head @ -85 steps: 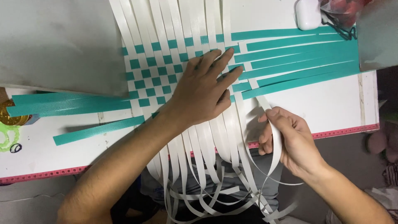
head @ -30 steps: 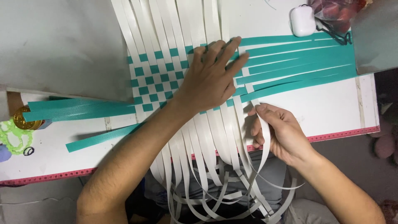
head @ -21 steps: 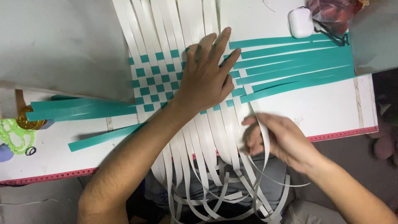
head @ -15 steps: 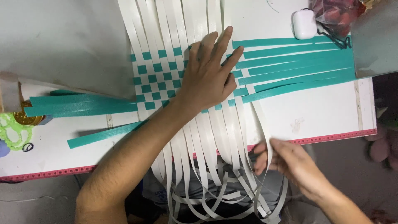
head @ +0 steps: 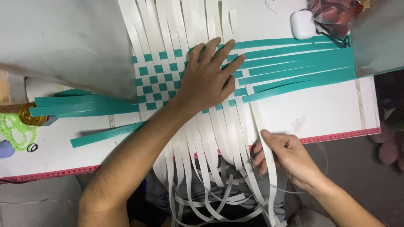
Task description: Manually weaving white and teal plastic strips on a table to create a patterned material.
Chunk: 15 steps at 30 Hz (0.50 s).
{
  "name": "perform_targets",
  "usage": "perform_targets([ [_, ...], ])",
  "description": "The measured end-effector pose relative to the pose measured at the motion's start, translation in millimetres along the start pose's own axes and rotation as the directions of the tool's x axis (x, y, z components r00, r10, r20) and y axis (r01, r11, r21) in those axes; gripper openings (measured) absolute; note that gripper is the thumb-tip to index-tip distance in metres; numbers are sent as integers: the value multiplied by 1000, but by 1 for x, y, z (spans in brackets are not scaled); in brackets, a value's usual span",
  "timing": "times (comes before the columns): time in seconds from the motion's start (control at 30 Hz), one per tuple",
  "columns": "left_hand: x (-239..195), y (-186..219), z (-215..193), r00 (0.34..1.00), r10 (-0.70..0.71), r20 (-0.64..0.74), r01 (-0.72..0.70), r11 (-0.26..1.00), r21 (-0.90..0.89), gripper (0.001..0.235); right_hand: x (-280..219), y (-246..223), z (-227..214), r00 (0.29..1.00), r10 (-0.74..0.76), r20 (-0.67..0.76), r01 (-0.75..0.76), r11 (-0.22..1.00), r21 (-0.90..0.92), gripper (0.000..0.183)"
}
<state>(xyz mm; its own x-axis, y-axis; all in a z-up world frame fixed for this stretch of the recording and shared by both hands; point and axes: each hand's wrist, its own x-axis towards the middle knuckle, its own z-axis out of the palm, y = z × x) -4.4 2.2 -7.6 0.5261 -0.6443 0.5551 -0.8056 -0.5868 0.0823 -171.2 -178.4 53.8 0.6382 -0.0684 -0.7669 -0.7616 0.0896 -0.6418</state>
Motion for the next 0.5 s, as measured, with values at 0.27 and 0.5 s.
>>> perform_targets([
  [0.27, -3, -3, 11, 996, -69, 52, 67, 997, 45, 50, -8, 70, -34, 987, -140, 84, 145, 988, -55, 39],
  [0.5, -4, -3, 11, 998, -42, 42, 38, 995, 93, 52, -11, 53, -12, 997, -55, 53, 55, 998, 2, 42],
])
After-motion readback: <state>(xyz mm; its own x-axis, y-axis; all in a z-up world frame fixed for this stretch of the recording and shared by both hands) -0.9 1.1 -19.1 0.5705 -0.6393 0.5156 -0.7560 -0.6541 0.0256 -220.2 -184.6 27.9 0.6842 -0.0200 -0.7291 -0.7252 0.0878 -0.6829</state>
